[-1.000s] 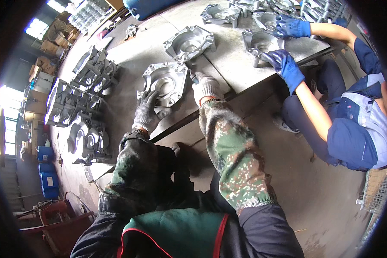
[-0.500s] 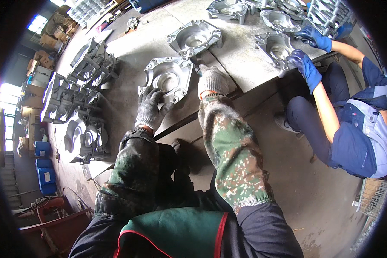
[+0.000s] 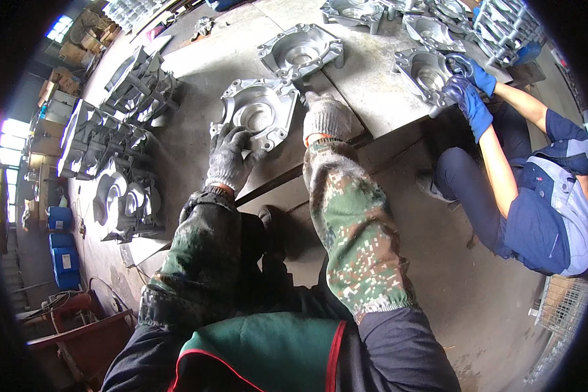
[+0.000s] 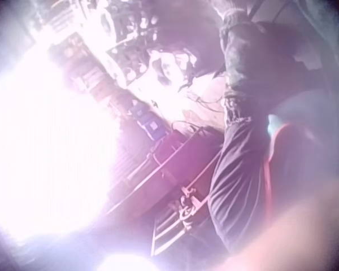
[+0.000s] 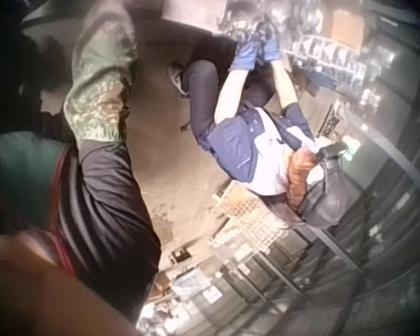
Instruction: The person sits on the floor and repeatedly rubs the edges and inner surfaces of metal engine casings using a small handheld tool. The person handles the parts one at a time, rotating them to access different areas, and places them back on the table after finishing each unit.
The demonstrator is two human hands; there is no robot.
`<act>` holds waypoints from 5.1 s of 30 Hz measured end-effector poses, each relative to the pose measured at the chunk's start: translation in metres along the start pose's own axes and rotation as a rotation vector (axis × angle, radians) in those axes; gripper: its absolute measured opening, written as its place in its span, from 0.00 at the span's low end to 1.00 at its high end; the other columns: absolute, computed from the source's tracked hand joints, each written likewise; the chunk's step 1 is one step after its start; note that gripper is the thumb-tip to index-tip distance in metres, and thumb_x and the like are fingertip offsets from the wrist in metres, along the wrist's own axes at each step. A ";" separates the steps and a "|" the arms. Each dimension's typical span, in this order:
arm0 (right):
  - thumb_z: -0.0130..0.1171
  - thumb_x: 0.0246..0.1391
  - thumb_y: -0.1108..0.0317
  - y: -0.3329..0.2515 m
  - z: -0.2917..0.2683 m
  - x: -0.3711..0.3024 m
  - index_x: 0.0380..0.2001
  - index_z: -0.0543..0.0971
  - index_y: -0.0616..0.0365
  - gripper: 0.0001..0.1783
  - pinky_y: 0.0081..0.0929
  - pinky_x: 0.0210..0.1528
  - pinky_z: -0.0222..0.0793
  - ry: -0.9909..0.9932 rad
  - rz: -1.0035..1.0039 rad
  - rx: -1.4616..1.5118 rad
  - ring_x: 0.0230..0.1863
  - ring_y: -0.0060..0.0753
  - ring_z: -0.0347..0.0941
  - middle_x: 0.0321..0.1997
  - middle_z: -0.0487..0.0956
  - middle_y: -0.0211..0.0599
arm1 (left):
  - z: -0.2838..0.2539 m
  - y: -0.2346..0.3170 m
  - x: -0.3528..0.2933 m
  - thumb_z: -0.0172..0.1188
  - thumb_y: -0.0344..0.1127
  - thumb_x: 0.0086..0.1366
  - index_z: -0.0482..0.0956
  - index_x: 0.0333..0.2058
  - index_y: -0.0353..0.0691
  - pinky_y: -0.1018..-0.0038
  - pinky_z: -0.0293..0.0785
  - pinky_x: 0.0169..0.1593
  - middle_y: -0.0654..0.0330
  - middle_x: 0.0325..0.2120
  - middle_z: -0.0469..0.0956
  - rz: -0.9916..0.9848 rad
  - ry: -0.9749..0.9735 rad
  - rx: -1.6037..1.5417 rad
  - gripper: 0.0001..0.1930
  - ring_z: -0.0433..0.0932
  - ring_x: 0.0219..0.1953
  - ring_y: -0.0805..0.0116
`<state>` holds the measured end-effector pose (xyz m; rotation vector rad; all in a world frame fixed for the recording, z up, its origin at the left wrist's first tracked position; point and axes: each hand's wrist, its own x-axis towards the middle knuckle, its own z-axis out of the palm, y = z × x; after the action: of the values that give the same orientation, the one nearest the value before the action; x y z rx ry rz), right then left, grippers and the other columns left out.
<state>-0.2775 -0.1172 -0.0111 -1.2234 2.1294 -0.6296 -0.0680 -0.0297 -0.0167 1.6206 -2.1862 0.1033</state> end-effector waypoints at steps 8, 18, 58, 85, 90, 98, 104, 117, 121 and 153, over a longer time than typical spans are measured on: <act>0.43 0.64 0.48 0.003 -0.008 -0.031 0.39 0.81 0.53 0.24 0.46 0.48 0.73 0.043 -0.280 -0.317 0.47 0.51 0.78 0.42 0.82 0.47 | 0.002 0.003 0.002 0.66 0.47 0.54 0.79 0.40 0.43 0.56 0.58 0.63 0.58 0.46 0.77 -0.029 0.014 0.031 0.19 0.67 0.58 0.51; 0.50 0.61 0.63 0.044 -0.007 -0.071 0.43 0.79 0.49 0.12 0.40 0.47 0.76 0.107 -0.652 -0.577 0.45 0.45 0.78 0.41 0.80 0.41 | 0.017 0.007 0.009 0.66 0.49 0.54 0.80 0.40 0.43 0.56 0.58 0.63 0.56 0.45 0.78 -0.078 -0.009 -0.007 0.20 0.67 0.59 0.50; 0.53 0.55 0.62 -0.040 -0.024 -0.023 0.40 0.85 0.37 0.14 0.41 0.47 0.75 -0.100 -0.950 -1.246 0.43 0.47 0.80 0.40 0.83 0.39 | -0.012 0.004 0.000 0.61 0.63 0.56 0.77 0.51 0.43 0.56 0.46 0.71 0.55 0.53 0.76 -0.250 -0.206 0.132 0.33 0.62 0.66 0.58; 0.54 0.56 0.50 -0.084 -0.051 -0.049 0.43 0.84 0.46 0.19 0.39 0.54 0.72 -0.051 -0.846 -1.481 0.48 0.46 0.79 0.45 0.82 0.45 | -0.031 0.046 0.009 0.59 0.63 0.58 0.79 0.50 0.39 0.60 0.62 0.64 0.44 0.49 0.77 -0.389 -0.339 -0.198 0.33 0.75 0.54 0.50; 0.58 0.54 0.67 -0.057 -0.064 -0.049 0.53 0.78 0.42 0.22 0.42 0.54 0.71 -0.045 -0.871 -0.877 0.52 0.49 0.75 0.48 0.79 0.45 | -0.011 0.049 0.031 0.60 0.61 0.57 0.75 0.53 0.39 0.55 0.66 0.60 0.45 0.49 0.77 -0.853 -0.037 -0.374 0.34 0.74 0.54 0.48; 0.59 0.55 0.61 -0.040 -0.022 -0.019 0.51 0.76 0.44 0.19 0.42 0.54 0.72 -0.020 -0.853 -0.863 0.53 0.46 0.74 0.51 0.77 0.39 | -0.076 0.008 0.012 0.73 0.50 0.50 0.69 0.58 0.38 0.65 0.71 0.60 0.47 0.54 0.74 -0.882 0.288 -0.779 0.40 0.74 0.56 0.53; 0.50 0.59 0.43 -0.074 0.028 0.017 0.46 0.82 0.51 0.26 0.44 0.52 0.73 0.108 -0.753 -0.708 0.52 0.50 0.77 0.49 0.80 0.49 | -0.048 -0.039 0.013 0.76 0.55 0.45 0.60 0.64 0.39 0.64 0.69 0.62 0.49 0.58 0.71 -1.051 -0.074 -0.562 0.52 0.70 0.61 0.55; 0.53 0.52 0.54 -0.086 0.028 0.042 0.33 0.81 0.52 0.15 0.47 0.45 0.72 0.307 -0.985 -1.052 0.43 0.49 0.76 0.40 0.79 0.45 | -0.013 -0.041 0.024 0.60 0.34 0.53 0.70 0.59 0.52 0.65 0.71 0.59 0.53 0.52 0.77 -0.966 -0.104 -0.680 0.31 0.75 0.56 0.54; 0.54 0.50 0.58 -0.079 0.039 0.067 0.28 0.81 0.53 0.12 0.48 0.41 0.72 0.459 -1.076 -1.065 0.38 0.50 0.76 0.34 0.79 0.45 | -0.015 -0.038 0.026 0.59 0.33 0.53 0.70 0.58 0.52 0.65 0.71 0.59 0.53 0.51 0.78 -0.967 -0.102 -0.696 0.30 0.75 0.56 0.54; 0.55 0.56 0.50 -0.112 -0.019 0.005 0.45 0.81 0.44 0.18 0.39 0.53 0.72 0.107 -1.089 -1.428 0.51 0.39 0.77 0.49 0.80 0.37 | -0.012 -0.030 0.033 0.58 0.34 0.55 0.69 0.61 0.53 0.65 0.70 0.60 0.52 0.52 0.78 -0.928 -0.136 -0.706 0.31 0.75 0.56 0.54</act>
<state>-0.2262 -0.1710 0.0747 -3.1677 1.6640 0.7075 -0.0447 -0.0655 0.0011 1.9893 -1.1096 -0.9371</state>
